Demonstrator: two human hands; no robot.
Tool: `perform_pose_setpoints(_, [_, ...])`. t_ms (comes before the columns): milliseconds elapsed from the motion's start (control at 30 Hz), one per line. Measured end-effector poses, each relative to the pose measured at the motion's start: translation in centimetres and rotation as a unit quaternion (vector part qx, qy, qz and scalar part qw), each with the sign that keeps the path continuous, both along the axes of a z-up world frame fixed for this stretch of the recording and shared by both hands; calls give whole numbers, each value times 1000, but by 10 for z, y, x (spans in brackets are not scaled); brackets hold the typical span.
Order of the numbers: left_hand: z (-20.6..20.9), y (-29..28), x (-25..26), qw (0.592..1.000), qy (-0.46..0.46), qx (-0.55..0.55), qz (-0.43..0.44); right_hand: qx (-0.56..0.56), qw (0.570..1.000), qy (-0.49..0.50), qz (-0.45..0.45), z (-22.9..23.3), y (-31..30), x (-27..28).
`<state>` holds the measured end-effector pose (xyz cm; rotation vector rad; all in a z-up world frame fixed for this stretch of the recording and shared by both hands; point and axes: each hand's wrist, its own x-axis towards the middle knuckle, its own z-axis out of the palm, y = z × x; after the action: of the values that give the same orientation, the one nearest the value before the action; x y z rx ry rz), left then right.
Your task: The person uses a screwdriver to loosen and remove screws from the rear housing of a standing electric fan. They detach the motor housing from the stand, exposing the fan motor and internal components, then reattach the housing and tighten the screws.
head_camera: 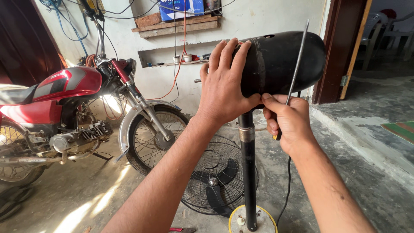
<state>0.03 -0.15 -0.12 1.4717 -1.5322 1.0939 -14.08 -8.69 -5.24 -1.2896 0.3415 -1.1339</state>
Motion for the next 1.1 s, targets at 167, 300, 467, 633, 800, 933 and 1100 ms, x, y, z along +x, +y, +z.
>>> perform_pose_setpoints(167, [-1,-2,2,1000,-12,-8,6,33,999,6,-2,0,1,-2])
perform_pose_setpoints(300, [-1,-4,2,1000,-8,-4,23,34,999,12,18,0,5,-2])
perform_pose_setpoints(467, [-3,-3,1,1000,1,-12,2,45,998,-17,32,-1,7,0])
perform_pose_setpoints(633, [-3,-4,3,1000,-8,-16,10,31,999,-16,9,0,7,2])
perform_pose_setpoints(800, [-3,-4,4,1000,-13,-16,11,49,998,-16,-23,4,7,0])
perform_pose_setpoints(933, [-4,-4,5,1000,-5,-6,12,23,998,-26,-54,3,13,0])
perform_pose_setpoints(1100, [-4,-5,6,1000,-3,-4,6,-26,994,-24,-103,-6,19,-1])
